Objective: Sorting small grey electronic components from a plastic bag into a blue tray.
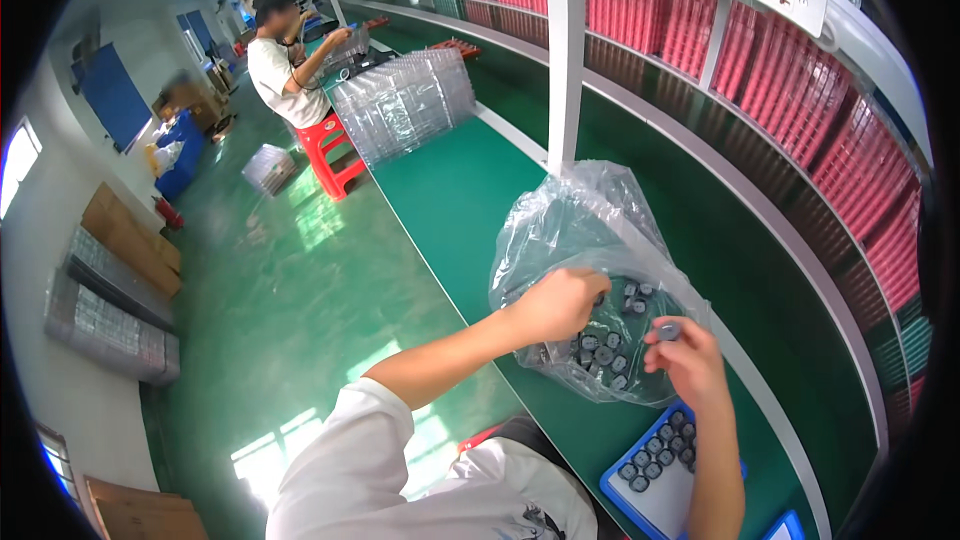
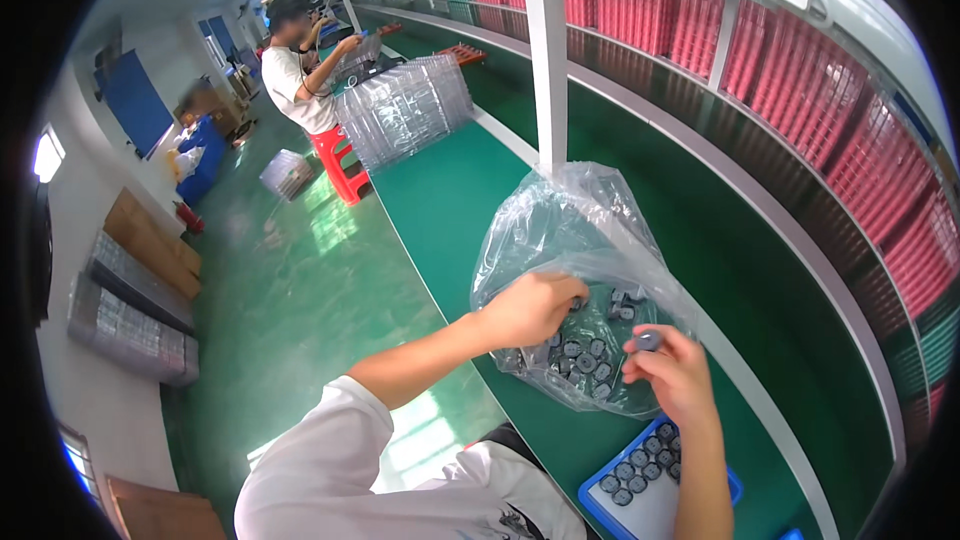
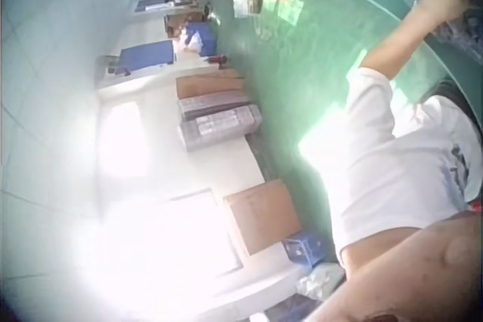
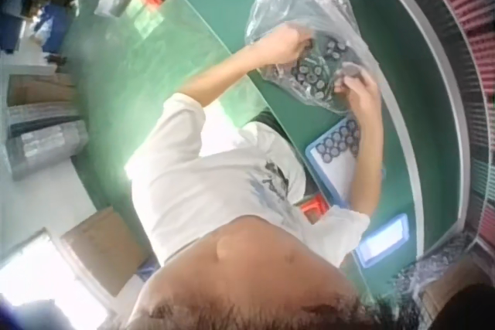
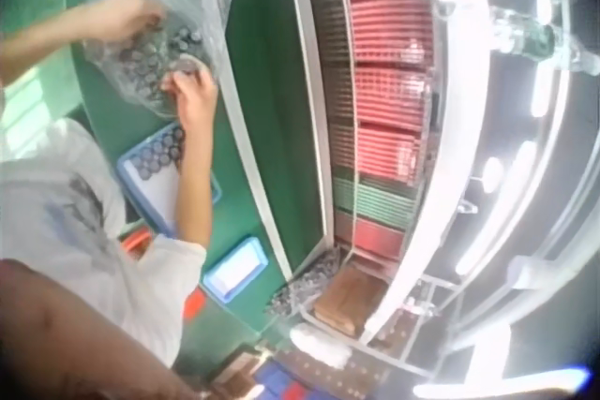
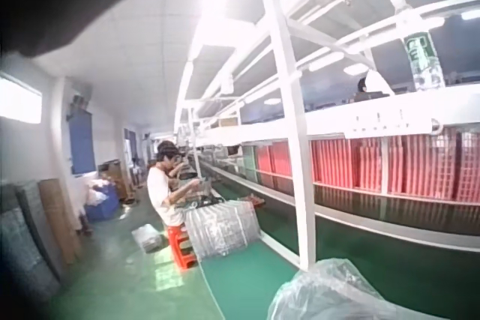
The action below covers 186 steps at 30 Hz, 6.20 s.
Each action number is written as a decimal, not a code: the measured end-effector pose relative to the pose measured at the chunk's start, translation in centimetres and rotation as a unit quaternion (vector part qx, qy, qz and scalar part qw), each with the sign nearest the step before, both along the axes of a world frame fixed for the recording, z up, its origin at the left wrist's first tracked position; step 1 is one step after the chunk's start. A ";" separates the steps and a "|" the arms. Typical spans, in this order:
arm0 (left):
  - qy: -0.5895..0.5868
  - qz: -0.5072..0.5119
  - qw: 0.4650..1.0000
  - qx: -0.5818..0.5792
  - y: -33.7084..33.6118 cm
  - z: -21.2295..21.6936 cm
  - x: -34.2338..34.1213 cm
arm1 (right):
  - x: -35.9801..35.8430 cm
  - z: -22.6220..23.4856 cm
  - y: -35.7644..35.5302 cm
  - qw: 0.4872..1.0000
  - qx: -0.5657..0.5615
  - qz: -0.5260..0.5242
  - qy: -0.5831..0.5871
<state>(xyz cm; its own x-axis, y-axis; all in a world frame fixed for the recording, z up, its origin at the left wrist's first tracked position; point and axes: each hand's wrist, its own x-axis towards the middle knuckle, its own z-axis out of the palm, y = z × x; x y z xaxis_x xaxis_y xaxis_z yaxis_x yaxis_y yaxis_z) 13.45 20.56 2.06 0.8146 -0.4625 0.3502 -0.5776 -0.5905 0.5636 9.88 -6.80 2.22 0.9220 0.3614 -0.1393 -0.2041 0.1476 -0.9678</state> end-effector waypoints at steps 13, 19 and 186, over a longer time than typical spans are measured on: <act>0.007 -0.020 1.000 -0.020 0.3 4.3 -1.4 | -19.2 0.0 -14.5 0.958 0.080 -0.274 -0.017; 0.213 -0.139 0.961 -0.109 -3.5 1.1 -9.5 | -27.9 -3.7 -18.9 0.897 -0.094 -0.433 -0.010; -0.123 -0.366 0.923 0.001 -17.6 -3.6 -13.9 | -23.5 -2.9 -9.2 0.730 -0.574 -0.155 -0.337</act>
